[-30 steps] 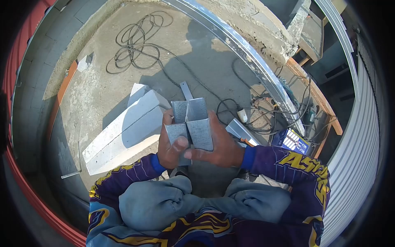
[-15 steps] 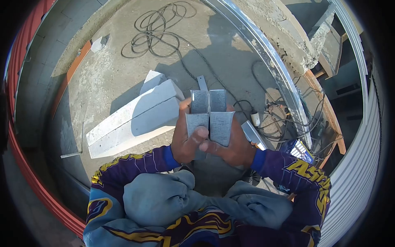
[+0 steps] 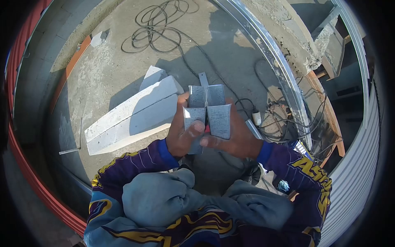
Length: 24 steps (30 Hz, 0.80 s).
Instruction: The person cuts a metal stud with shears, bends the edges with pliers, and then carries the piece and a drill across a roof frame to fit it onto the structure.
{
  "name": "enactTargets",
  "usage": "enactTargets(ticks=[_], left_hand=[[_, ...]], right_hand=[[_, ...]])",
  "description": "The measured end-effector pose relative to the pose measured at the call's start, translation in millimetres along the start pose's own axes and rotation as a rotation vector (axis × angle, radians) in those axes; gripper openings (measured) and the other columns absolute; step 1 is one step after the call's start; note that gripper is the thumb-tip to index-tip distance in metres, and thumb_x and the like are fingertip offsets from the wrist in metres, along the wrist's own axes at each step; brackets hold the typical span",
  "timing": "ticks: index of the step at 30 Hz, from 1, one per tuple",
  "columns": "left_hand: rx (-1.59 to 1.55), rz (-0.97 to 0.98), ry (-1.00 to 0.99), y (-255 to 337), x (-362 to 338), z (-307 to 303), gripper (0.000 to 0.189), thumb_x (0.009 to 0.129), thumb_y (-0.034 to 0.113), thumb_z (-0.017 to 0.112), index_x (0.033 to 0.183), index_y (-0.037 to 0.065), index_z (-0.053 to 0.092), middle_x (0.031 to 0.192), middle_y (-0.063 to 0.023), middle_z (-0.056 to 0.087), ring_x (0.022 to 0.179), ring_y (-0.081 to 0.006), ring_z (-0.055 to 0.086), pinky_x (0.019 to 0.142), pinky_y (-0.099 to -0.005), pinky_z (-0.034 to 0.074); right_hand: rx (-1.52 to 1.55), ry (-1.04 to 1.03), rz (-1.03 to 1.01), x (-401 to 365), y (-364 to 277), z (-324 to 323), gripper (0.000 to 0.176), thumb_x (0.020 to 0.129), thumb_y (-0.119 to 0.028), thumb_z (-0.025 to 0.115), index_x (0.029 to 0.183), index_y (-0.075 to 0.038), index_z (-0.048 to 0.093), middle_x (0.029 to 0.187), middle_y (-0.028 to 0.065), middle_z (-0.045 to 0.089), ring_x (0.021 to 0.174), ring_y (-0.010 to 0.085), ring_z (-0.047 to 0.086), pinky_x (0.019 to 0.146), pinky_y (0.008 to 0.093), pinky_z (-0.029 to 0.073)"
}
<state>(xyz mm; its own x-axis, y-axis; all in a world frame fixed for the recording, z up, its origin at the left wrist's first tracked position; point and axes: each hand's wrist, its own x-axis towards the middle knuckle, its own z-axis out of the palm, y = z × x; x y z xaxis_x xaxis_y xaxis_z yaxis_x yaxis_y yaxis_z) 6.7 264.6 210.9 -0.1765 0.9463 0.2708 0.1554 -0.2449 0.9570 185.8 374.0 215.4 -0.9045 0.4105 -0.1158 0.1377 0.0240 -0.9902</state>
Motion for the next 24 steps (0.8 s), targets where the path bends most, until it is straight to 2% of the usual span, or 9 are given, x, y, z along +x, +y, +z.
enactTargets(ticks=[2, 3, 6, 7, 9, 12, 17, 20, 24], left_hand=[[0.170, -0.080, -0.227, 0, -1, -28, 0.084, 0.092, 0.056, 0.063, 0.138, -0.005, 0.029, 0.103, -0.0258, 0.061, 0.094, -0.0339, 0.065, 0.083, -0.0418, 0.050], [0.658, -0.149, -0.559, 18, 9, -57, 0.090, 0.089, 0.063, 0.063, 0.137, -0.005, 0.030, 0.096, -0.0282, 0.064, 0.082, -0.0398, 0.067, 0.074, -0.0451, 0.052], [0.708, -0.115, -0.775, 36, 16, -65, 0.096, 0.086, 0.068, 0.063, 0.137, -0.006, 0.031, 0.094, -0.0275, 0.065, 0.078, -0.0409, 0.068, 0.073, -0.0454, 0.053], [0.598, -0.011, -0.621, 31, 18, -66, 0.097, 0.086, 0.069, 0.063, 0.139, -0.006, 0.030, 0.099, -0.0273, 0.064, 0.085, -0.0391, 0.067, 0.078, -0.0444, 0.052], [0.489, 0.103, -0.482, 17, 16, -49, 0.099, 0.086, 0.069, 0.062, 0.140, -0.007, 0.029, 0.103, -0.0271, 0.062, 0.092, -0.0374, 0.066, 0.083, -0.0433, 0.052], [-0.093, -0.021, 0.201, -11, -13, 16, 0.100, 0.086, 0.067, 0.064, 0.144, -0.007, 0.027, 0.127, -0.0266, 0.046, 0.120, -0.0303, 0.049, 0.102, -0.0430, 0.040], [0.792, 0.008, -0.659, 31, 17, -66, 0.098, 0.081, 0.065, 0.071, 0.138, -0.007, 0.036, 0.100, -0.0297, 0.064, 0.095, -0.0423, 0.067, 0.085, -0.0450, 0.051], [0.448, -0.007, -0.460, 33, 24, -69, 0.095, 0.081, 0.064, 0.071, 0.138, -0.005, 0.038, 0.111, -0.0239, 0.061, 0.105, -0.0323, 0.063, 0.092, -0.0406, 0.049], [-0.054, -0.141, 0.212, 14, 6, 1, 0.101, 0.080, 0.069, 0.065, 0.142, -0.004, 0.033, 0.124, -0.0152, 0.051, 0.114, -0.0241, 0.051, 0.098, -0.0372, 0.042]], right_hand=[[-0.423, -0.249, 0.092, -4, -9, -33, 0.105, 0.079, -0.048, 0.081, 0.144, 0.004, 0.018, 0.132, 0.0296, 0.046, 0.126, 0.0381, 0.049, 0.104, 0.0463, 0.040], [-0.418, -0.252, 0.105, -2, -17, -39, 0.105, 0.079, -0.048, 0.081, 0.144, 0.004, 0.018, 0.132, 0.0296, 0.046, 0.126, 0.0381, 0.049, 0.104, 0.0463, 0.040], [-0.769, -0.461, 0.206, -6, -32, -43, 0.111, 0.077, -0.052, 0.081, 0.144, 0.008, 0.016, 0.126, 0.0323, 0.049, 0.122, 0.0401, 0.053, 0.102, 0.0459, 0.043], [-0.765, -0.448, 0.213, -5, -23, -36, 0.111, 0.077, -0.052, 0.081, 0.144, 0.008, 0.016, 0.126, 0.0323, 0.049, 0.122, 0.0401, 0.053, 0.102, 0.0459, 0.043], [-0.524, -0.019, -0.279, 0, 11, -19, 0.114, 0.077, -0.053, 0.081, 0.144, 0.010, 0.014, 0.120, 0.0339, 0.053, 0.116, 0.0418, 0.056, 0.099, 0.0443, 0.046], [-0.176, 0.142, -0.299, 11, 19, 22, 0.114, 0.077, -0.055, 0.080, 0.142, 0.012, 0.015, 0.115, 0.0350, 0.055, 0.111, 0.0431, 0.058, 0.095, 0.0423, 0.048], [-0.774, -0.375, 0.076, 3, -19, -61, 0.111, 0.078, -0.053, 0.080, 0.142, 0.013, 0.016, 0.111, 0.0331, 0.057, 0.104, 0.0428, 0.060, 0.095, 0.0402, 0.048], [-0.845, -0.388, -0.060, 9, -25, -45, 0.113, 0.078, -0.055, 0.079, 0.142, 0.014, 0.016, 0.110, 0.0329, 0.058, 0.106, 0.0423, 0.061, 0.095, 0.0415, 0.048], [-0.218, 0.134, -0.299, 25, 4, 21, 0.110, 0.077, -0.057, 0.080, 0.140, 0.013, 0.023, 0.113, 0.0329, 0.059, 0.110, 0.0412, 0.061, 0.095, 0.0429, 0.048]])
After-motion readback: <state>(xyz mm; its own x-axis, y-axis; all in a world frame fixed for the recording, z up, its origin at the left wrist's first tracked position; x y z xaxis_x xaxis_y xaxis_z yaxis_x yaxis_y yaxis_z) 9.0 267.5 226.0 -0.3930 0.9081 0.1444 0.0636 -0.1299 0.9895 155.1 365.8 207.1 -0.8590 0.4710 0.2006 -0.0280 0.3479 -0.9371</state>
